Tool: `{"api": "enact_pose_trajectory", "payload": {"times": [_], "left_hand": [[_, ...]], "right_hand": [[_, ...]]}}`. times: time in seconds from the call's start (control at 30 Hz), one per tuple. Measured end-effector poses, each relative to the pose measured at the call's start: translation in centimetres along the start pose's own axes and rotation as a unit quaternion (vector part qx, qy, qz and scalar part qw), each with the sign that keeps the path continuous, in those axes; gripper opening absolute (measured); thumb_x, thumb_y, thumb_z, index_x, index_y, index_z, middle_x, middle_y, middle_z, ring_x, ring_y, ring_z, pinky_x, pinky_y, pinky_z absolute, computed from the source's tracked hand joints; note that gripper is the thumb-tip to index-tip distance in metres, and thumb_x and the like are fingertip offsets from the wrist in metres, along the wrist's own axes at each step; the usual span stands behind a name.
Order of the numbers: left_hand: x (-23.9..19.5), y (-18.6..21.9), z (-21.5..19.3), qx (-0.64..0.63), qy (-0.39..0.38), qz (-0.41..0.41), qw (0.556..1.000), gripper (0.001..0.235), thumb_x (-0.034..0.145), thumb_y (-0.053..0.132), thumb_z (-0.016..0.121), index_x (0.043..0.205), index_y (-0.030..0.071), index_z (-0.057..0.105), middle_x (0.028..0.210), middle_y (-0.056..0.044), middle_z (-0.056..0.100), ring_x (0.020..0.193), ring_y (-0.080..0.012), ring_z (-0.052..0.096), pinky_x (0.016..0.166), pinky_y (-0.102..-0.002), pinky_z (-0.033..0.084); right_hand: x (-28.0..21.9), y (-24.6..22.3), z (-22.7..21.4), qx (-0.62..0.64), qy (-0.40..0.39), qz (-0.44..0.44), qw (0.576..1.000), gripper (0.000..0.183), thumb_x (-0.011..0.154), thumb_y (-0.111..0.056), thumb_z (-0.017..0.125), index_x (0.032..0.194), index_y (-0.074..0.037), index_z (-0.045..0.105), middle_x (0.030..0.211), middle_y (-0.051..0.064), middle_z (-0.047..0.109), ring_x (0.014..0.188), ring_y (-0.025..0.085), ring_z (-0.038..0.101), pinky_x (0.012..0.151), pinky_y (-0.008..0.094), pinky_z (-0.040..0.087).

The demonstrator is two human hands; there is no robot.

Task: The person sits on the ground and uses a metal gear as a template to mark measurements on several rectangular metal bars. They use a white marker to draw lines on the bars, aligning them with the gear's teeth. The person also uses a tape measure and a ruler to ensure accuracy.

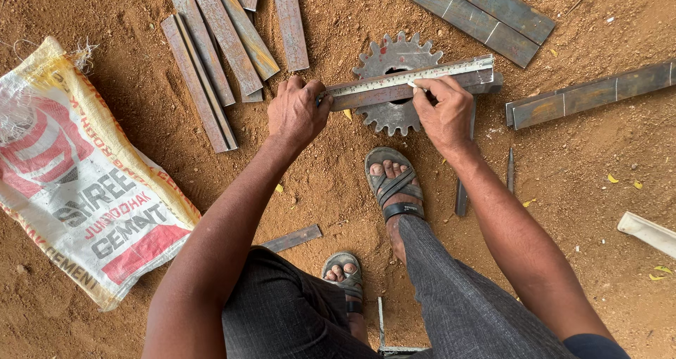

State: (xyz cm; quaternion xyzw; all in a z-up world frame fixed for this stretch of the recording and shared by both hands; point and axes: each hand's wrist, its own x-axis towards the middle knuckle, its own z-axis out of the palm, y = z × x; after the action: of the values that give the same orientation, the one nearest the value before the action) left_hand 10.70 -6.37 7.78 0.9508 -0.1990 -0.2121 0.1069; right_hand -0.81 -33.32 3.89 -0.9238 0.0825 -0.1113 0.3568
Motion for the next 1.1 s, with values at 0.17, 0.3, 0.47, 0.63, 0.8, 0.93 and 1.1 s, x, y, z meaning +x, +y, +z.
{"api": "enact_pose_trajectory", "payload": {"times": [0.17, 0.3, 0.47, 0.63, 0.8, 0.93, 1.1], "left_hand": [[0.0, -0.2, 0.2, 0.001, -0.002, 0.001, 1.000, 0.034, 0.099, 0.045, 0.064, 0.112, 0.016, 0.075, 0.101, -0.014, 0.063, 0.097, -0.0252, 0.061, 0.064, -0.040, 0.056], [0.0, -0.2, 0.2, 0.000, 0.001, 0.005, 1.000, 0.034, 0.098, 0.045, 0.064, 0.111, 0.016, 0.075, 0.101, -0.014, 0.063, 0.096, -0.0251, 0.061, 0.063, -0.040, 0.056], [0.1, -0.1, 0.1, -0.002, -0.010, -0.004, 1.000, 0.034, 0.099, 0.045, 0.063, 0.112, 0.016, 0.075, 0.102, -0.014, 0.063, 0.097, -0.0249, 0.061, 0.063, -0.039, 0.056], [0.1, -0.2, 0.3, -0.003, 0.003, 0.002, 1.000, 0.033, 0.098, 0.045, 0.064, 0.111, 0.016, 0.076, 0.101, -0.014, 0.063, 0.096, -0.0253, 0.061, 0.062, -0.039, 0.056], [0.0, -0.2, 0.2, -0.003, -0.013, -0.004, 1.000, 0.032, 0.100, 0.044, 0.063, 0.111, 0.016, 0.075, 0.101, -0.013, 0.062, 0.096, -0.0244, 0.061, 0.065, -0.040, 0.057], [0.2, -0.1, -0.2, -0.013, -0.014, -0.006, 1.000, 0.032, 0.099, 0.044, 0.064, 0.113, 0.016, 0.074, 0.101, -0.014, 0.062, 0.096, -0.0243, 0.061, 0.065, -0.041, 0.057], [0.6, -0.5, -0.5, -0.018, -0.057, -0.010, 0.998, 0.035, 0.094, 0.046, 0.072, 0.115, 0.018, 0.073, 0.102, -0.014, 0.063, 0.100, -0.0258, 0.061, 0.075, -0.041, 0.059]], "right_hand": [[-0.1, 0.5, 0.5, 0.003, -0.001, -0.002, 1.000, 0.013, 0.096, -0.004, 0.074, 0.106, 0.002, 0.078, 0.092, 0.013, 0.072, 0.080, 0.018, 0.070, 0.065, 0.030, 0.061], [0.0, 0.6, 0.8, 0.003, 0.006, -0.009, 1.000, 0.011, 0.095, -0.002, 0.075, 0.104, 0.003, 0.078, 0.091, 0.012, 0.071, 0.079, 0.018, 0.070, 0.064, 0.030, 0.061], [-0.1, 1.1, 1.2, -0.013, 0.004, -0.033, 0.999, 0.010, 0.095, 0.001, 0.073, 0.104, 0.003, 0.078, 0.090, 0.012, 0.071, 0.079, 0.018, 0.070, 0.063, 0.029, 0.062], [0.5, 1.5, 0.5, -0.072, -0.071, -0.069, 0.992, 0.004, 0.093, -0.003, 0.077, 0.090, 0.000, 0.077, 0.084, 0.012, 0.070, 0.072, 0.018, 0.066, 0.057, 0.030, 0.057], [-0.2, 1.3, -2.2, -0.056, -0.126, -0.025, 0.990, 0.005, 0.088, -0.004, 0.078, 0.093, -0.003, 0.078, 0.083, 0.009, 0.070, 0.070, 0.013, 0.064, 0.057, 0.025, 0.055], [-2.0, 1.1, -3.1, -0.024, -0.134, 0.043, 0.990, 0.005, 0.087, -0.003, 0.076, 0.092, -0.004, 0.078, 0.084, 0.008, 0.071, 0.068, 0.011, 0.063, 0.055, 0.025, 0.055], [-4.2, 1.2, -3.0, -0.013, -0.145, 0.107, 0.984, 0.008, 0.087, -0.006, 0.078, 0.095, -0.004, 0.078, 0.089, 0.009, 0.071, 0.065, 0.010, 0.062, 0.054, 0.026, 0.056]]}}
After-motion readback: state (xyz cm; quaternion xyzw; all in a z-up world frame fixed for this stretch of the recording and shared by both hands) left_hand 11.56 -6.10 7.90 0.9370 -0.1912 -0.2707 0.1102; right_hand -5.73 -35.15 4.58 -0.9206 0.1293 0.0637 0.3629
